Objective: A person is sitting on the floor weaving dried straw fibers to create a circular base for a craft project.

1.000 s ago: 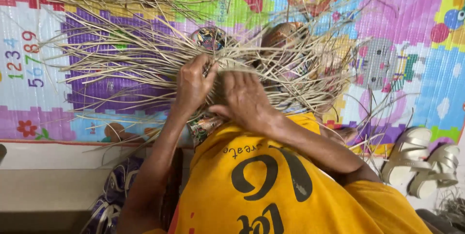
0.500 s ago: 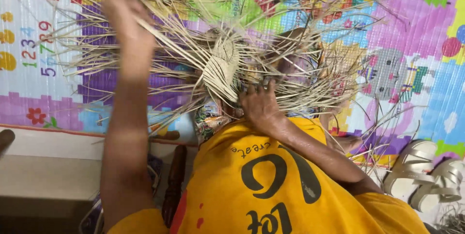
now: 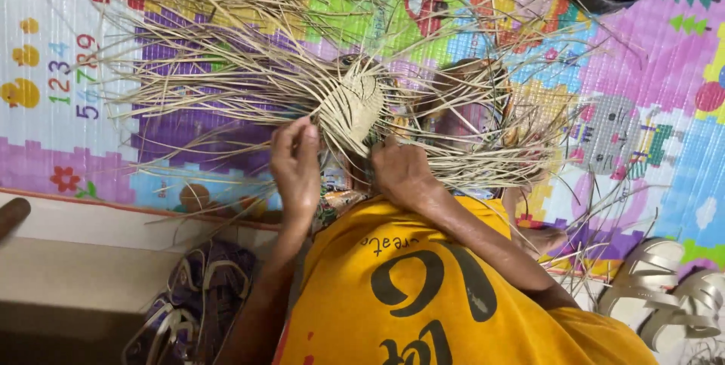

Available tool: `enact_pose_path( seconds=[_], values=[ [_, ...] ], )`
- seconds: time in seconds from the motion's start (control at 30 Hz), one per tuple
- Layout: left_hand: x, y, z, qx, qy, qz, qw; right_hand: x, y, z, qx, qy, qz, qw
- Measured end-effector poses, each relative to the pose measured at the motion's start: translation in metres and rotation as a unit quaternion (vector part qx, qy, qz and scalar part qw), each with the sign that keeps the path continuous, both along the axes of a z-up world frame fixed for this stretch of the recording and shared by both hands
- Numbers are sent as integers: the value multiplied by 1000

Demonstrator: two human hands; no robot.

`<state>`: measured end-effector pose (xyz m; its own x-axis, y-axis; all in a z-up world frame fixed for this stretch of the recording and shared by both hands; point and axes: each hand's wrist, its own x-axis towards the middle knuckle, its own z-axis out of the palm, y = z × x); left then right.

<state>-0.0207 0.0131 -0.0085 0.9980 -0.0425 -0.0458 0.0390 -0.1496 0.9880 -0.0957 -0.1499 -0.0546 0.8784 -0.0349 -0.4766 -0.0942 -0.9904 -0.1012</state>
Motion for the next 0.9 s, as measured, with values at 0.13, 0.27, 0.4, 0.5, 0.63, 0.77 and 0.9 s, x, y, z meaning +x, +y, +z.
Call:
enact_pose_path(
  seconds=[0.13, 0.27, 0.4, 0.5, 0.63, 0.77, 0.9],
  values=[
    [4, -15, -5, 18, 18, -63, 998, -15, 13, -8, -33, -35, 26, 998],
    [19, -28, -24, -3, 47, -77, 996, -8, 5, 41, 47, 18, 12, 999],
    [14, -19, -36, -28, 52, -61, 996, -56, -59, 70, 147, 51, -4, 988],
    [3, -9, -34, -51, 74, -53, 995, -79, -88, 148, 237, 218, -133, 937],
    [-8, 11, -50, -75, 108, -123, 984, -90, -112, 136, 264, 239, -116, 927],
    [-14, 43, -60, 14, 180, -223, 958, 10, -86, 148, 381, -165, -62, 907],
    [-19, 57, -44, -20, 219, -215, 952, 112, -78, 16, 303, -351, 62, 883]
  ],
)
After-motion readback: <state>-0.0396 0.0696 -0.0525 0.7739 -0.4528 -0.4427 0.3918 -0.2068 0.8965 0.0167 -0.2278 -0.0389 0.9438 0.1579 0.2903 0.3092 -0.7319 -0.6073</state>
